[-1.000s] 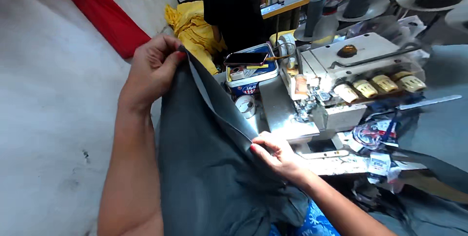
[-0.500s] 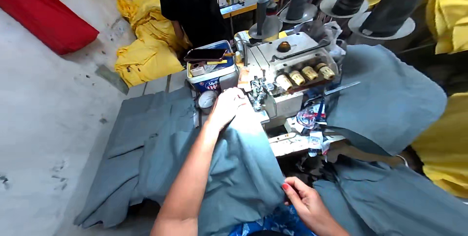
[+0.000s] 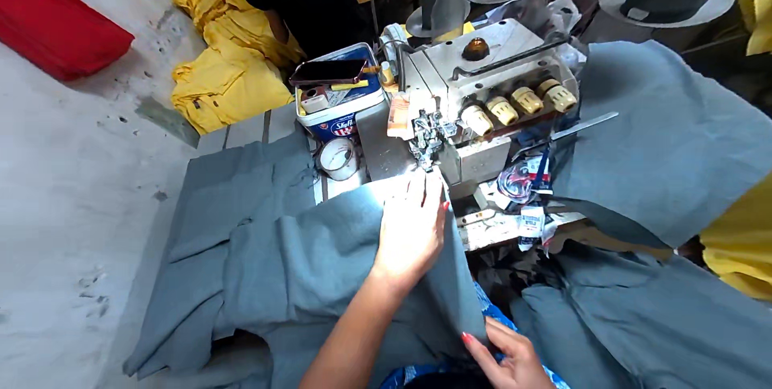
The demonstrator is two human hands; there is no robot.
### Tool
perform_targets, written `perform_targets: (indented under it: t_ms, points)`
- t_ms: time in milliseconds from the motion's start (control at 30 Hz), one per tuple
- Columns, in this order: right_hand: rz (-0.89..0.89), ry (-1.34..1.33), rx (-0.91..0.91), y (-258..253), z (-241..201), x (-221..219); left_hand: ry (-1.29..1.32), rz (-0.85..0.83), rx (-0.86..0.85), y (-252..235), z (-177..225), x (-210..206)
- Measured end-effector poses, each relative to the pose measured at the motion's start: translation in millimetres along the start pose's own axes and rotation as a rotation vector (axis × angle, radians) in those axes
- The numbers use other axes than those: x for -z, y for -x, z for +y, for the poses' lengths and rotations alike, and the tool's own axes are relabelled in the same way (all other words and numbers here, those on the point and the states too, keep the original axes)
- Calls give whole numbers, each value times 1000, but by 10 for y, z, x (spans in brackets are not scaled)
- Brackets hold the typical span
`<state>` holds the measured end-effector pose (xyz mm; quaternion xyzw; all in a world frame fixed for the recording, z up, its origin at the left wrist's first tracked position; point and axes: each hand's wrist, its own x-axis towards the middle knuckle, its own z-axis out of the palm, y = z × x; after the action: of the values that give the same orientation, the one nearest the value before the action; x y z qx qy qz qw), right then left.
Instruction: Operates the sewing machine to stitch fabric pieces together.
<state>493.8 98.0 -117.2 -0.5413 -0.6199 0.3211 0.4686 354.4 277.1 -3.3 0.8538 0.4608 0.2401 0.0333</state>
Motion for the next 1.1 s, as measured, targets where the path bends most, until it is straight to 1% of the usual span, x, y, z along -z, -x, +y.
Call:
perform_targets:
  t_ms: [133, 200, 267, 333, 433, 533, 600, 667, 733, 800, 833, 900, 933, 967, 1033, 1067, 1100]
  points:
    - [66, 7, 31, -108, 64, -31, 41, -4, 19, -75, -105, -11]
    - [92, -18, 30, -174, 89, -49, 75, -57, 63, -144, -179, 44]
    - [110, -51, 52, -313, 109, -57, 105, -68, 70, -283, -310, 88]
    - [103, -95, 61, -494, 98, -48, 114, -92, 114, -464, -419, 130]
    - [66, -181, 26, -764, 31, -29, 73, -139, 220, -720, -492, 206]
    - [55, -243, -14, -1013, -32, -44, 83, -135, 270, -954, -617, 208]
    - [50, -272, -45, -1178, -83, -40, 91, -98, 336, -1097, -737, 167]
    - [46, -306, -91, -1316, -144, -25, 8, -14, 392, -1197, -816, 145]
    - [47, -359, -112, -1396, -182, -15, -35, 107, 377, -1172, -884, 152]
    - [14, -425, -128, -1375, -186, 3, 50, 219, 308, -911, -867, 193]
    - [-19, -443, -145, -1314, -167, 4, 85, 285, 254, -648, -798, 197]
    - [-85, -407, -157, -1099, -50, -35, 106, 485, 124, 93, -665, 56]
    - [-104, -350, -136, -967, 53, -72, 82, 550, 104, 540, -621, -60]
    - [-115, -267, -107, -845, 166, -108, 31, 561, 148, 1009, -592, -176]
    - [-130, -72, -71, -650, 374, -180, -156, 479, 350, 1875, -616, -370]
    - [-158, 3, -74, -581, 447, -205, -175, 356, 491, 2239, -641, -382]
    - [-186, 65, -74, -543, 502, -222, -90, 183, 653, 2509, -663, -302]
